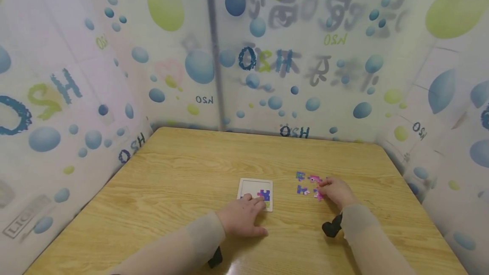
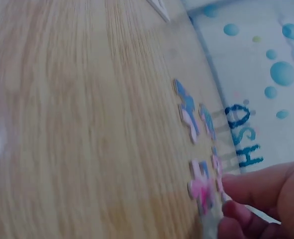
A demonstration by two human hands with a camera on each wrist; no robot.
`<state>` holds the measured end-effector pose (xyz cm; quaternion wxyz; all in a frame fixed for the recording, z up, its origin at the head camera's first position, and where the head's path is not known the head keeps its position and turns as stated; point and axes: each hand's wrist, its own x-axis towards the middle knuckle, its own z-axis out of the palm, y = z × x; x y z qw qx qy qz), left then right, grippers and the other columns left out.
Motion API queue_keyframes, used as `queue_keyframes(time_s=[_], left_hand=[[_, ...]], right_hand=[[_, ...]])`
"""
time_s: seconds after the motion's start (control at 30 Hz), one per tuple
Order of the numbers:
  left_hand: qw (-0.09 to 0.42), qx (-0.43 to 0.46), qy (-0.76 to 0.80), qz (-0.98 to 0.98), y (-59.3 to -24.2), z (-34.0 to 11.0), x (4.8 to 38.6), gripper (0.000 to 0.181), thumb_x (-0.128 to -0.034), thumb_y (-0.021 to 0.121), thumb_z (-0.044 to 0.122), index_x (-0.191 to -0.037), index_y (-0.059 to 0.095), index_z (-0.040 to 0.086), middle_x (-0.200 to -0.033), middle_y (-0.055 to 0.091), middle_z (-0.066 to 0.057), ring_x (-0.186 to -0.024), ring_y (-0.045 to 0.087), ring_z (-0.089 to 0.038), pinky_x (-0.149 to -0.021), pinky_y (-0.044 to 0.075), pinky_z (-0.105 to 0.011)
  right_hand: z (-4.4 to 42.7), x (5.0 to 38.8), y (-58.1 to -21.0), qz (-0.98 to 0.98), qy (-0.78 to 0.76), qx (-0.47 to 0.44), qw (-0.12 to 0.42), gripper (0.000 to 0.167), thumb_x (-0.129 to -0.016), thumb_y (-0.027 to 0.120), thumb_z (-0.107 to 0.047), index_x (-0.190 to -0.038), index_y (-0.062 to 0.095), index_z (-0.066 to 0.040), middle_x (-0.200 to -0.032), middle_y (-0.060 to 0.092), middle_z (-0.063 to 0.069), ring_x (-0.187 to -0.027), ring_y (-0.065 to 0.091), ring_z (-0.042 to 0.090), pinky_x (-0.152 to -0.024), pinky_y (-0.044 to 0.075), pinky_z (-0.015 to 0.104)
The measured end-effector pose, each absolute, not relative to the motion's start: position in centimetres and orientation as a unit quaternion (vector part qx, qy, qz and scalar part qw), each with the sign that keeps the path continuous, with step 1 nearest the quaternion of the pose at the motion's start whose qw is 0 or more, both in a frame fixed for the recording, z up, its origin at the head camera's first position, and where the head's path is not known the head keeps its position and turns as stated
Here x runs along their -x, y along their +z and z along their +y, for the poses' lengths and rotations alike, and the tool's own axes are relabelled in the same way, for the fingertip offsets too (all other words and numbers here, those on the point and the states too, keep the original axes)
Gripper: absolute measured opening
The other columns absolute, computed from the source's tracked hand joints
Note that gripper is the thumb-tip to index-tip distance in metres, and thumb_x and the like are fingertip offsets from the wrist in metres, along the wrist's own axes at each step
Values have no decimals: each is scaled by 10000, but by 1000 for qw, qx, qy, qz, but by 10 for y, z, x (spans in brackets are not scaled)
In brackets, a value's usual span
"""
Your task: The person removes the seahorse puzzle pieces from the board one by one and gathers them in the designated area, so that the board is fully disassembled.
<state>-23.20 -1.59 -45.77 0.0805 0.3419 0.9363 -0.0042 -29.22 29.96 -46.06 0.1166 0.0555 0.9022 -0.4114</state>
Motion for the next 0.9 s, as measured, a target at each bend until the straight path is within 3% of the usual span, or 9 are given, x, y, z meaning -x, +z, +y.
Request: queue_keyframes(time_s=[0.17,0.27,0.5,0.67,0.9], left_hand=[[83,-340,-3,937,-456,-16,232,812,-824,523,724,-1415,464,170,-1455,448,30,-1243,451,-181,-1028,404,-288],[87,-340,-1,936,-456,-16,233,812,-827,517,725,-1417,462,170,-1456,447,28,-1246,451,-184,-1028,405,-293],[102,-341,9,935,-457,-16,236,815,-829,496,737,-1428,448,186,-1468,435,27,-1268,442,-194,-1021,418,-314],[102,-341,2,935,-458,-15,236,818,-834,490,736,-1428,447,176,-1461,446,24,-1251,451,-196,-1014,426,-310],[91,-344,-13,934,-456,-14,235,807,-834,495,733,-1383,472,142,-1406,504,20,-1143,488,-183,-964,452,-292]], right_hand=[[274,292,-458,908,-408,-19,96,257,-957,567,-140,-1134,589,45,-948,601,117,-754,539,213,-639,463,328],[251,294,-457,900,-425,4,97,248,-961,569,-134,-1131,598,45,-975,608,119,-747,529,203,-609,462,304],[200,300,-461,890,-437,3,131,229,-946,616,-222,-1115,649,-71,-1051,606,72,-928,509,238,-774,440,342],[175,304,-467,882,-453,26,130,168,-927,643,-174,-1043,679,-58,-996,633,60,-915,518,234,-803,439,366],[157,308,-474,886,-442,30,137,91,-894,681,-147,-959,729,-104,-975,657,15,-964,542,223,-956,395,483]])
